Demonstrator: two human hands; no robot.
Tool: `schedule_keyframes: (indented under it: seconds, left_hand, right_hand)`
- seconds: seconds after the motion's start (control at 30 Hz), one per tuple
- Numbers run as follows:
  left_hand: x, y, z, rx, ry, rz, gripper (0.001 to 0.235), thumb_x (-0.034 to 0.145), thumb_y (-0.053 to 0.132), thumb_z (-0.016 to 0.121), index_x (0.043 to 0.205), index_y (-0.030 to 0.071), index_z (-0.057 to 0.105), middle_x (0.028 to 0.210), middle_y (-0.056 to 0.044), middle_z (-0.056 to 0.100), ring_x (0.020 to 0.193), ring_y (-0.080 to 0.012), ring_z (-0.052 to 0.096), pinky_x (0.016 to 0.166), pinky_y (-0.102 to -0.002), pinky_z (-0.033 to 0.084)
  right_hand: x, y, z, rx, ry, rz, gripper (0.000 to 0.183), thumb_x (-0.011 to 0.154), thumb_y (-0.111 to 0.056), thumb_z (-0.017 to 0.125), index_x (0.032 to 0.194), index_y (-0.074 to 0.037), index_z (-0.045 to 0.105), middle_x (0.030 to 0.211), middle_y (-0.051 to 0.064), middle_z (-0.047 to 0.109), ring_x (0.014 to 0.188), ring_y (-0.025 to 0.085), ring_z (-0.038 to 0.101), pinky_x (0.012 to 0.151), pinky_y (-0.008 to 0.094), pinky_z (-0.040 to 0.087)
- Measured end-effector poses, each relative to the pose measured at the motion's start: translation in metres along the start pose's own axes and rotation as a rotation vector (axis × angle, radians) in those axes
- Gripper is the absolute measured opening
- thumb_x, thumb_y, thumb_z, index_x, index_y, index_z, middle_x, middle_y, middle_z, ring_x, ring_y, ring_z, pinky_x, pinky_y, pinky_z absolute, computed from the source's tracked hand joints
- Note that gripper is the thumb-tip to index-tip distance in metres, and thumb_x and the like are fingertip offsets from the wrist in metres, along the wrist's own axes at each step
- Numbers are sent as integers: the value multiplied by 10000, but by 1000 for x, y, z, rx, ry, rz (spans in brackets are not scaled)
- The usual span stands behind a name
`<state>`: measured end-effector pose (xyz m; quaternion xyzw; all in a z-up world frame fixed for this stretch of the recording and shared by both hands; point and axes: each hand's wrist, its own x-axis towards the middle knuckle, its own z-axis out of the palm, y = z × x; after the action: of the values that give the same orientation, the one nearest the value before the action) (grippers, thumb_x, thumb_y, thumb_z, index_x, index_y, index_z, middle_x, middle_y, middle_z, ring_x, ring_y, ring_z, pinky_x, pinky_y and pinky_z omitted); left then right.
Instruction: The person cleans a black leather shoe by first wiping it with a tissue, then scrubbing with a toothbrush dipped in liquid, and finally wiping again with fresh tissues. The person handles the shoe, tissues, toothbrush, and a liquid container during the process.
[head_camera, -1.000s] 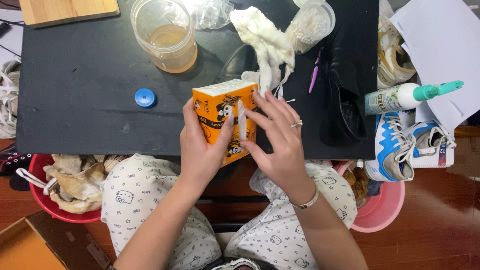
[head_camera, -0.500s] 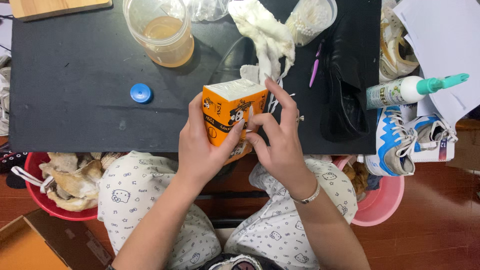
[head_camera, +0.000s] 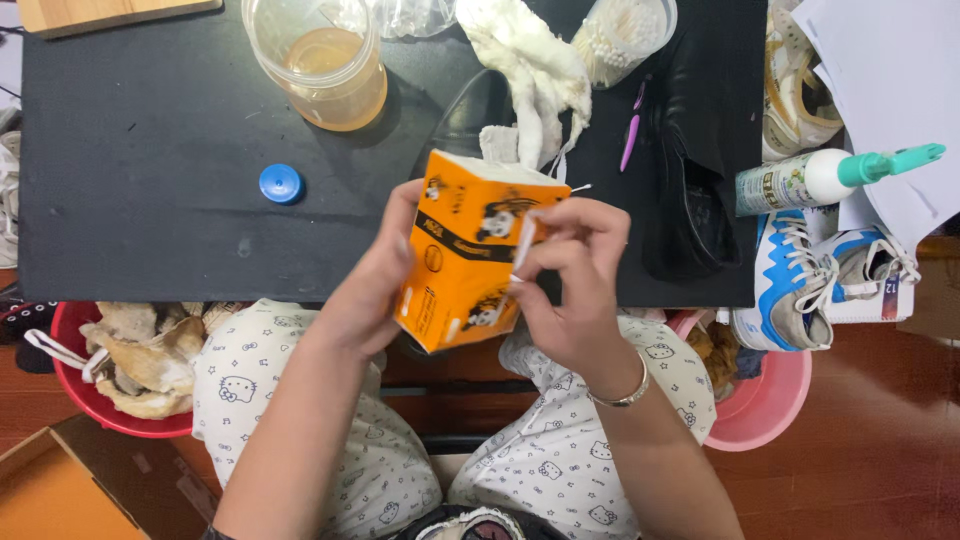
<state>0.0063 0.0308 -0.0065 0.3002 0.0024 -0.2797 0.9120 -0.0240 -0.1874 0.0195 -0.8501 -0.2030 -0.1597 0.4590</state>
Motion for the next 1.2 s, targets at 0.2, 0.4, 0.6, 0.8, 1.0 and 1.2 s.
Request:
schedule_keyframes:
  seconds: [0.2, 0.4, 0.6, 0.8, 1.0, 1.2]
  left_hand:
    - [0, -3, 10, 79, -38, -68, 931, 868, 257, 795, 1601, 57, 257, 1478, -144, 510, 1371, -247, 518, 1132, -401, 459]
    - [1, 17, 10, 130, 75, -74, 792, 902, 223, 739, 1554, 14, 341, 1397, -172, 581, 1255, -263, 603, 1046, -411, 504]
    - [0, 21, 6, 145, 97, -79, 777, 900, 250, 736, 1545, 10, 375, 1399, -169, 581, 1272, -267, 598, 1050, -401, 509]
    - [-6, 38, 2, 171, 204, -9, 784, 884, 273, 711, 1542, 29, 363, 1396, -166, 575, 1258, -288, 603, 1001, -455, 551]
    - [-1, 31, 1, 340, 186, 68, 781, 919, 262, 710, 1567, 2, 361, 1407, -176, 581, 1285, -263, 587, 1076, -393, 493]
    - [1, 20, 11, 500, 146, 130, 757, 901, 208, 724, 1536, 36, 349, 1372, -155, 588, 1266, -243, 589, 1061, -393, 501]
  right_hand:
    - [-7, 5, 5, 164, 51, -61, 228, 960, 53, 695, 1064, -22, 507, 1171, 120, 522, 1060, 162, 523, 900, 262, 492]
    - [-5, 12, 14, 430, 91, 30, 222, 1009, 52, 638, 1090, -19, 443, 1058, 132, 601, 876, 115, 551, 787, 217, 493]
    - [-7, 15, 8, 587, 116, 157, 324, 1026, 67, 673, 1165, -38, 399, 1099, 131, 592, 901, 100, 570, 746, 195, 522]
    - [-3, 27, -18, 570, 197, 247, 397, 1049, -11, 737, 1294, -28, 424, 1056, 99, 575, 929, 115, 584, 865, 243, 518]
    - [11, 16, 1, 370, 174, 268, 705, 999, -396, 668, 1508, -38, 338, 1333, 30, 496, 1306, 115, 488, 1160, 286, 396]
    - [-1, 19, 15, 483, -5, 691, 372, 994, -154, 761, 1263, 82, 659, 1070, 108, 689, 951, 114, 603, 827, 273, 496]
